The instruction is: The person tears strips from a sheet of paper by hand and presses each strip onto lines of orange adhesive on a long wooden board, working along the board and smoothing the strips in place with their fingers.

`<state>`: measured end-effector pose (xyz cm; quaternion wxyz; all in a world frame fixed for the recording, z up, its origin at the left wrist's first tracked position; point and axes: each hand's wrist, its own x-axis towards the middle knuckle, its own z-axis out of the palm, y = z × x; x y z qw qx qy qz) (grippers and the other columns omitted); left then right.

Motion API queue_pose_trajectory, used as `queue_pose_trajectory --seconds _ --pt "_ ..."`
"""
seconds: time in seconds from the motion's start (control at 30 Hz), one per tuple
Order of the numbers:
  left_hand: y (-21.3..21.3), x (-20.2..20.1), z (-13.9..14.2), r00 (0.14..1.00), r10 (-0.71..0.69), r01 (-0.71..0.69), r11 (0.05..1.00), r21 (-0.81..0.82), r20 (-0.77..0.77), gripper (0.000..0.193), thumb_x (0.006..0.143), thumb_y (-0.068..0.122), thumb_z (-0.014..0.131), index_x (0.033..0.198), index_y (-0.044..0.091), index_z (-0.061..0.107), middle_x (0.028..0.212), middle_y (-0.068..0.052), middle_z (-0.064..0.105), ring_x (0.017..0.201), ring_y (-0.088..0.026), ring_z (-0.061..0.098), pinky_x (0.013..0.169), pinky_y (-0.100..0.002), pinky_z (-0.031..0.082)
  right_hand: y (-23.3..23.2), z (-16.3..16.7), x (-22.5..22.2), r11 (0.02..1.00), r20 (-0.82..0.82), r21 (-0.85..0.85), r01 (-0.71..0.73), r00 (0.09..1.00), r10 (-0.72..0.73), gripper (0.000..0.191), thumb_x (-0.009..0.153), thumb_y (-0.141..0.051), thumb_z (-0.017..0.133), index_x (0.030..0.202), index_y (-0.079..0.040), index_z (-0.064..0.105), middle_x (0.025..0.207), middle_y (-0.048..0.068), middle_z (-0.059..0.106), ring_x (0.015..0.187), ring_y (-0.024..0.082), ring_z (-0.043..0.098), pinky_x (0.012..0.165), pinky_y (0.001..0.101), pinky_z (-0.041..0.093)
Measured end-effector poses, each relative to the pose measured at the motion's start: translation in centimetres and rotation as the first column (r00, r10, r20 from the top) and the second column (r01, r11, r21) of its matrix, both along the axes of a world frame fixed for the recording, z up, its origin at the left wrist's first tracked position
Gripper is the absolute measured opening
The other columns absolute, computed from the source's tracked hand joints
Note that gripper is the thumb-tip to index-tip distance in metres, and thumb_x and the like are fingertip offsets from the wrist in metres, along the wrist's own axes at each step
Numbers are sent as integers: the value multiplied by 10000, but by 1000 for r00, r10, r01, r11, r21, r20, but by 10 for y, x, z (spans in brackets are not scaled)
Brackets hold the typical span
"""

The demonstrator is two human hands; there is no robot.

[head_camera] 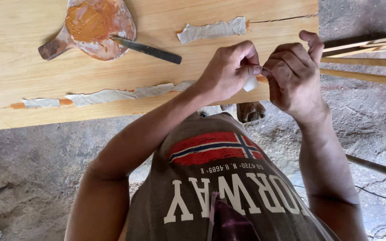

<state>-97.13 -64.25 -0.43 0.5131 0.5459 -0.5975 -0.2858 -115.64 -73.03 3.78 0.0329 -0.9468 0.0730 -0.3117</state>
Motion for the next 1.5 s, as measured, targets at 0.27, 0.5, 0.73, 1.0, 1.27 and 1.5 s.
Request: queue_pose_trajectory --seconds 0.27,0.5,0.73,1.0,1.27,1.5 --pt "16 48 -6 923 62 -61 998 16 -380 146 1002 -61 657 967 36 553 948 -90 660 788 -94 596 636 -272 545 -2 -31 -47 805 359 585 102 857 -370 108 1077 -76 739 1000 -17 693 975 116 663 987 203 585 905 321 490" --pt "33 12 -14 968 103 -56 978 203 -227 207 952 -53 423 1007 40 600 897 -95 675 727 -124 651 582 -276 594 36 -65 -34 39 345 909 -415 696 -630 24 1026 -48 718 1005 -51 729 948 97 731 860 162 682 831 301 559" --pt "32 -11 -12 987 -98 118 978 169 -124 230 918 210 790 1015 21 701 865 -90 767 734 -123 733 628 -277 617 58 -54 -7 38 372 913 -407 789 -490 97 1048 -61 729 1095 20 702 986 94 724 904 135 656 867 263 532" --pt "37 -17 -9 968 74 -52 994 98 -238 93 972 134 754 956 42 750 781 -55 750 673 -115 647 579 -294 517 73 -40 -1 250 278 950 -185 868 -411 152 1034 -40 741 1140 30 658 1012 83 736 922 121 687 863 256 574" --pt "30 10 1 969 -120 95 988 122 218 122 893 103 784 865 28 692 797 -100 732 652 -190 701 594 -361 533 63 -44 -7 357 184 931 -76 942 -281 128 1003 67 719 1118 46 667 1049 98 728 974 111 681 877 249 571" --pt "37 30 -17 894 199 -176 980 -94 402 146 940 108 766 865 54 653 828 -60 720 658 -138 698 571 -301 577 48 -58 0 233 54 970 69 873 -485 101 987 14 772 1011 10 673 875 71 730 760 84 670 702 219 560"
